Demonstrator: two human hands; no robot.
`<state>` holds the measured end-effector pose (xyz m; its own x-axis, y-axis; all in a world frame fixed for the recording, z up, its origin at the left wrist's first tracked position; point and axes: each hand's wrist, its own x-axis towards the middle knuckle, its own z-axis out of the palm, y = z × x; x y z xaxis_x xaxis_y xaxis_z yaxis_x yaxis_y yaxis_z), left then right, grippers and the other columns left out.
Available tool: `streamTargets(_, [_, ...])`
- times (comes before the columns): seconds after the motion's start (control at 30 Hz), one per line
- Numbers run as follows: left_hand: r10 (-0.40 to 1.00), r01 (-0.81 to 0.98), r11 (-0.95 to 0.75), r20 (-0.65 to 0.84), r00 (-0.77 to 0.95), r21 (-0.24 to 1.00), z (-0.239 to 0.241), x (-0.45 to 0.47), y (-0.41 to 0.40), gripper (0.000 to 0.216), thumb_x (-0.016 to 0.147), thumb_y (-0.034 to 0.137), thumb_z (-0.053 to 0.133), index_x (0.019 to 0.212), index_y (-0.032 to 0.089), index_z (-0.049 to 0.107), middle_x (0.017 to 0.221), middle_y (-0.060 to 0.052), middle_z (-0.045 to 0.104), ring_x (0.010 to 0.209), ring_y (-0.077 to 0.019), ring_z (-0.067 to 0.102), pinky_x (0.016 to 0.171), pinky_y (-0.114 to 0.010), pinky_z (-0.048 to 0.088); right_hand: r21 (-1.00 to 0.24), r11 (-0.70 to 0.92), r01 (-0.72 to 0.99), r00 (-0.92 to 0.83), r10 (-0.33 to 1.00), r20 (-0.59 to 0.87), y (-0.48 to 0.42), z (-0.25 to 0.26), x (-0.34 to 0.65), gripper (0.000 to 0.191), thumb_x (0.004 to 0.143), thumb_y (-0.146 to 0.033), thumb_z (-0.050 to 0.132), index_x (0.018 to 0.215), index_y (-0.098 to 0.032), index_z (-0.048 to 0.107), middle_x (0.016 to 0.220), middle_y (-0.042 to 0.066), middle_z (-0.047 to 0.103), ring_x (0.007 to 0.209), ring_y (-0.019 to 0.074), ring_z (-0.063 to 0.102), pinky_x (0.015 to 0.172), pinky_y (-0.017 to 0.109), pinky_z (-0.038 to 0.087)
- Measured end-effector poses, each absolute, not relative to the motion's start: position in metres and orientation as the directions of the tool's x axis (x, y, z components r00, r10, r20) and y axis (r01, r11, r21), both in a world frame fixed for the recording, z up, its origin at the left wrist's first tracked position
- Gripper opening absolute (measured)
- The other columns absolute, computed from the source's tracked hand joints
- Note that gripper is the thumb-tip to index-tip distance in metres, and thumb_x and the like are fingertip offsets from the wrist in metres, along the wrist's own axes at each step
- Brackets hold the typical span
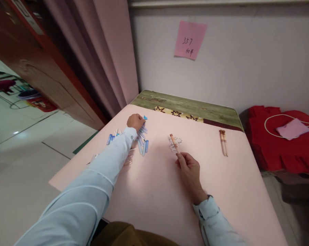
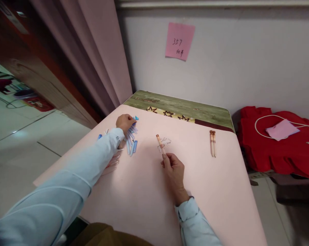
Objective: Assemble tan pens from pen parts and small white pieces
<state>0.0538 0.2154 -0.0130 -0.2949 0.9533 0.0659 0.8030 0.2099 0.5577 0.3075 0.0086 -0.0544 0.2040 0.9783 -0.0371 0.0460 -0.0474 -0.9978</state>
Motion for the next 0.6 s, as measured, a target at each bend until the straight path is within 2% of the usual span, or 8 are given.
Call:
streamTargets(0.13, [0.945,0.845,0.281,0.024,-0.326,0.455,-0.013,0.066,0.221,0.02,0.073,0.033,0.075,0.073,0.015,0.065,0.082,-0.006,0.069,0.082,-0.0194,0.059,0.08,-0.031,0.042,-0.999,-0.036,0.016,0.195,0.98,-0.033,0.011,-0.048,0.308,0.032,0.089,-0.05,0.058,0.09,-0.02,0.068,0.066,0.0,0.06,0.059,0.0142,0.054,0.054,0.024,0.041])
streamTargets(0.23, [0.947,0.842,0.286,0.0,-0.322,0.458,-0.01,0.074,0.224,0.022,0.079,0.035,0.07,0.077,0.014,0.064,0.083,-0.004,0.066,0.085,-0.0199,0.059,0.087,-0.035,0.043,-1.0,-0.02,0.023,0.165,0.986,-0.016,0.016,-0.047,0.311,0.03,0.089,-0.048,0.057,0.087,-0.02,0.068,0.065,0.0,0.061,0.06,0.0141,0.055,0.055,0.024,0.041])
streamTargets(0.3, [0.941,0.834,0.311,-0.028,-0.336,0.455,-0.007,0.076,0.227,0.023,0.08,0.035,0.07,0.072,0.016,0.06,0.08,-0.001,0.064,0.088,-0.0206,0.059,0.09,-0.037,0.043,-1.0,-0.021,-0.004,0.157,0.987,-0.022,0.02,-0.048,0.314,0.028,0.089,-0.047,0.058,0.086,-0.02,0.068,0.064,0.0,0.061,0.06,0.0141,0.057,0.056,0.024,0.043])
streamTargets(0.43, [0.931,0.837,0.351,-0.063,-0.359,0.42,-0.002,0.081,0.234,0.031,0.076,0.031,0.075,0.059,0.016,0.053,0.075,0.0,0.062,0.106,-0.028,0.058,0.098,-0.041,0.041,-0.996,-0.048,-0.074,0.175,0.983,-0.06,0.023,-0.049,0.317,0.03,0.086,-0.049,0.06,0.086,-0.02,0.067,0.063,0.0,0.061,0.058,0.014,0.058,0.055,0.024,0.045])
streamTargets(0.53, [0.949,0.891,0.281,0.034,-0.313,0.356,0.005,0.092,0.232,0.026,0.075,0.027,0.073,0.061,0.014,0.055,0.087,-0.004,0.067,0.117,-0.0337,0.053,0.103,-0.049,0.037,-0.992,-0.053,-0.113,0.182,0.981,-0.073,0.023,-0.049,0.317,0.031,0.085,-0.05,0.061,0.086,-0.019,0.067,0.063,-0.001,0.061,0.057,0.0139,0.058,0.055,0.023,0.045])
streamTargets(0.6, [0.963,0.898,0.161,0.135,-0.234,0.41,0.008,0.108,0.221,0.018,0.075,0.029,0.072,0.072,0.015,0.061,0.093,-0.006,0.068,0.115,-0.0313,0.055,0.102,-0.048,0.039,-0.99,-0.041,-0.133,0.199,0.978,-0.068,0.024,-0.048,0.318,0.031,0.085,-0.05,0.061,0.086,-0.019,0.067,0.063,-0.001,0.061,0.058,0.0136,0.058,0.055,0.023,0.046])
